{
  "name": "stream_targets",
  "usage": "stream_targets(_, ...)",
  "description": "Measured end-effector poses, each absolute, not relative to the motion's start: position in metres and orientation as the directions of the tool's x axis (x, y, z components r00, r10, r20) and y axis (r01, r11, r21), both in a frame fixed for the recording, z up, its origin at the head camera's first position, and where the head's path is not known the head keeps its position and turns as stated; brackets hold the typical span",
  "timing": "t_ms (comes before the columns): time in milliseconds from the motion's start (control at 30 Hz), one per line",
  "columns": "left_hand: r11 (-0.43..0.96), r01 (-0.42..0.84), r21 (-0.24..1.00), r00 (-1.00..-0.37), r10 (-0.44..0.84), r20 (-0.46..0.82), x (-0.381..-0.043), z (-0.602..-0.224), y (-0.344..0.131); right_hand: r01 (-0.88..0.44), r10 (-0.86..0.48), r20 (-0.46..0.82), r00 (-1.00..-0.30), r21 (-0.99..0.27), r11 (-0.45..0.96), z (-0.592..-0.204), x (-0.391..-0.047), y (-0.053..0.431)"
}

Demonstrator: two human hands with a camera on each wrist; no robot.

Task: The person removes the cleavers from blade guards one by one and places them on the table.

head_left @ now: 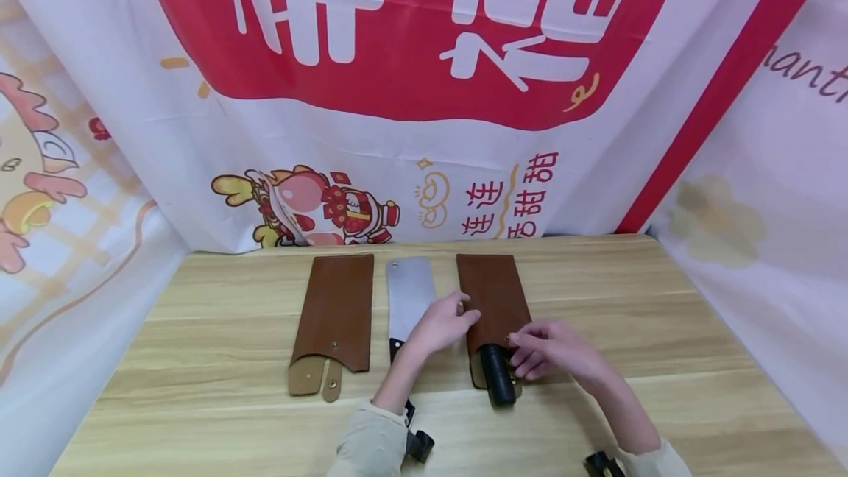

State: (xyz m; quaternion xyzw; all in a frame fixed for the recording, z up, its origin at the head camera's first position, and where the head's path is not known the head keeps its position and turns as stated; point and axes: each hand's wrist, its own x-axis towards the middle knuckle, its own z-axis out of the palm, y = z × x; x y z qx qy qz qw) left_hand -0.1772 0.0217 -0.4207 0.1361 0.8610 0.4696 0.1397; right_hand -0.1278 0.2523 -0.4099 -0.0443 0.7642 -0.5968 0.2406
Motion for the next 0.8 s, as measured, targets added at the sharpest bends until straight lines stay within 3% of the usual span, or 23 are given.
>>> stream_targets(800, 0.479, 0.012, 0.878, -0.936, 0.315, -0.159, -0.1772, -0.4309, 0.0312, 0.22, -0.403, -0.37, -0.837, -0.902, 0.371, -0.4166, -0.1237, 0.2438)
